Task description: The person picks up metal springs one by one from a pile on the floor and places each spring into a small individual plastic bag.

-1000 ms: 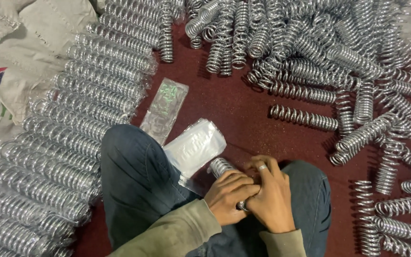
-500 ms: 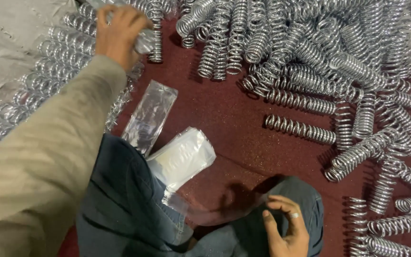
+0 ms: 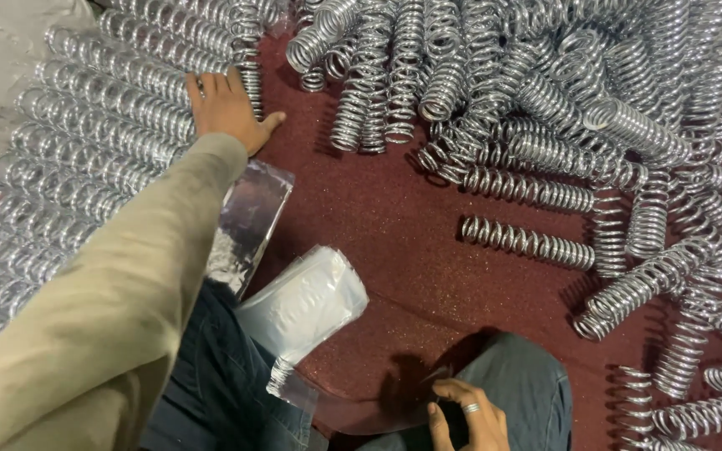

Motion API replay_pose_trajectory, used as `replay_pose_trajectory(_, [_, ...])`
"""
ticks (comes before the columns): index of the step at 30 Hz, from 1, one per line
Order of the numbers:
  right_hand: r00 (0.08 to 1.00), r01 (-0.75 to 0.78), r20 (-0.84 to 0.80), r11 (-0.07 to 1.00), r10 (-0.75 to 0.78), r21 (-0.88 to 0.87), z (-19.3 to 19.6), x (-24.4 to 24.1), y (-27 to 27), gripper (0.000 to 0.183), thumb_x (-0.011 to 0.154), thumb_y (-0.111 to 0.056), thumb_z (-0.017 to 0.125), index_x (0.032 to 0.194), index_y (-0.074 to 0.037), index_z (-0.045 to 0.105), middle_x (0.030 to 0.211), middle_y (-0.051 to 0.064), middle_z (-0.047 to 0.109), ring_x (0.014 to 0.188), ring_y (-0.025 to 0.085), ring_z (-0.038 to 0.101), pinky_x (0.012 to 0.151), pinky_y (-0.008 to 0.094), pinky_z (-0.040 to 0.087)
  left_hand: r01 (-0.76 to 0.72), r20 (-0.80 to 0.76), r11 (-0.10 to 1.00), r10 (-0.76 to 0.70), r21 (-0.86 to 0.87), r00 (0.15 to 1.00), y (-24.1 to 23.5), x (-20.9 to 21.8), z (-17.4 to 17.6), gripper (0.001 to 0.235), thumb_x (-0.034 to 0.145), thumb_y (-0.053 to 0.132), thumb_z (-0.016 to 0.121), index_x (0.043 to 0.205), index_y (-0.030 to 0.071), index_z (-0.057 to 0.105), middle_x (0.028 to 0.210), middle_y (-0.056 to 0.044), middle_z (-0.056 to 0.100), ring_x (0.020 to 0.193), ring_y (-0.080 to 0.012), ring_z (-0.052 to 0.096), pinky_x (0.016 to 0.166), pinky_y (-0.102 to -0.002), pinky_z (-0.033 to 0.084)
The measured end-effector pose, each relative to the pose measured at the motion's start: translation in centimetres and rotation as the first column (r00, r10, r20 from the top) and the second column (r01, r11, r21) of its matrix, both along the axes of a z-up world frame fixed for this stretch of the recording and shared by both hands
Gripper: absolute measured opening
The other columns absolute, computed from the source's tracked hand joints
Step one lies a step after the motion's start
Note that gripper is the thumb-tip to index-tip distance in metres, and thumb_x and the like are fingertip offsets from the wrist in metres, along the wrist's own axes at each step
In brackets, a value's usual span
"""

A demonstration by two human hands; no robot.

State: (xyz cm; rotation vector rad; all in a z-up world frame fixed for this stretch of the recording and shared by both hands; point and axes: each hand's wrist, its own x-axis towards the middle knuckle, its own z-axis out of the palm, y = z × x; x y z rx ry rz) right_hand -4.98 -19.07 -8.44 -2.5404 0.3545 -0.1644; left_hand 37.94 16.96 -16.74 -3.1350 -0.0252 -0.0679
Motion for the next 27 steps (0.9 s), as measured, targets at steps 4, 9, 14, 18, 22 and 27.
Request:
replay_pose_trajectory(4, [0.991,0.061,-0.12,0.995,-0.05,0.083,2.5,0.4,0.9,0.015,0.084,-0.029,0.071,0.096,-0.027,0.078,0.104,-0.014,0.081,0.1,0.01,0.071,0.094,0.029,0.048,-0.077,0.197,0.996,0.082,-0.035,0.977,-0.8,0.9,-2.4,0.09,0.086,0.06,0.072,0.138,-0.009,0.048,0.115,-0.021,0.066,0.108,-0.0394,0.058,0.117,-0.057,0.012])
replay_pose_trajectory(9, [0.992,-0.12,0.017,0.939,0.121,0.322,2.8,1.9,0.8,0.01,0.09,-0.024,0.07,0.096,-0.018,0.076,0.099,-0.004,0.08,0.098,0.013,0.076,0.09,0.029,0.054,-0.292,-0.141,0.798,0.257,-0.527,0.956,-5.1,-6.8,7.4,0.067,0.081,0.052,0.07,0.132,0.011,0.056,0.063,0.002,0.058,0.105,-0.0264,0.061,0.124,-0.054,0.014])
replay_pose_trajectory(14, [0.981,-0.185,0.112,0.617,0.156,0.765,6.7,5.2,4.0,0.031,0.095,-0.006,0.064,0.126,-0.005,0.062,0.116,0.01,0.071,0.103,0.018,0.069,0.094,0.031,0.058,-0.254,-0.302,-0.338,0.095,-0.906,0.949,-7.8,-20.6,7.5,0.024,0.1,0.015,0.05,0.116,-0.001,0.057,0.134,-0.023,0.062,0.118,-0.0261,0.071,0.104,-0.034,0.061])
replay_pose_trajectory(18, [0.952,-0.292,0.281,0.624,0.119,0.725,9.1,8.3,8.3,0.09,0.095,-0.015,0.071,0.154,0.014,0.009,0.149,0.05,0.025,0.133,0.056,0.042,0.114,0.062,0.036,-0.004,-0.005,0.01,-0.037,-1.0,0.999,-9.7,-31.5,11.6,0.077,0.076,0.012,0.088,0.146,0.006,0.056,0.138,-0.02,0.065,0.129,-0.0237,0.057,0.112,-0.043,0.047])
replay_pose_trajectory(22, [0.926,-0.184,0.312,0.471,-0.211,0.863,6.0,8.8,9.2,0.064,0.084,-0.014,0.084,0.134,-0.005,0.045,0.11,0.017,0.065,0.093,0.022,0.067,0.087,0.038,0.056,0.33,0.052,0.568,-0.449,-0.754,0.892,-6.3,-36.4,9.9,0.045,0.089,0.038,0.076,0.13,0.021,0.069,0.12,-0.006,0.076,0.122,-0.0357,0.063,0.109,-0.063,0.034])
replay_pose_trajectory(27, [0.901,-0.079,0.397,0.831,-0.177,0.551,0.2,5.7,8.1,0.039,0.071,-0.013,0.095,0.098,-0.012,0.067,0.087,0.008,0.068,0.085,0.018,0.068,0.087,0.031,0.052,0.567,-0.056,0.652,-0.679,-0.504,0.732,-8.5,-42.9,6.7,0.053,0.085,0.06,0.071,0.124,0.025,0.067,0.134,0.001,0.064,0.141,-0.0243,0.045,0.118,-0.063,0.022])
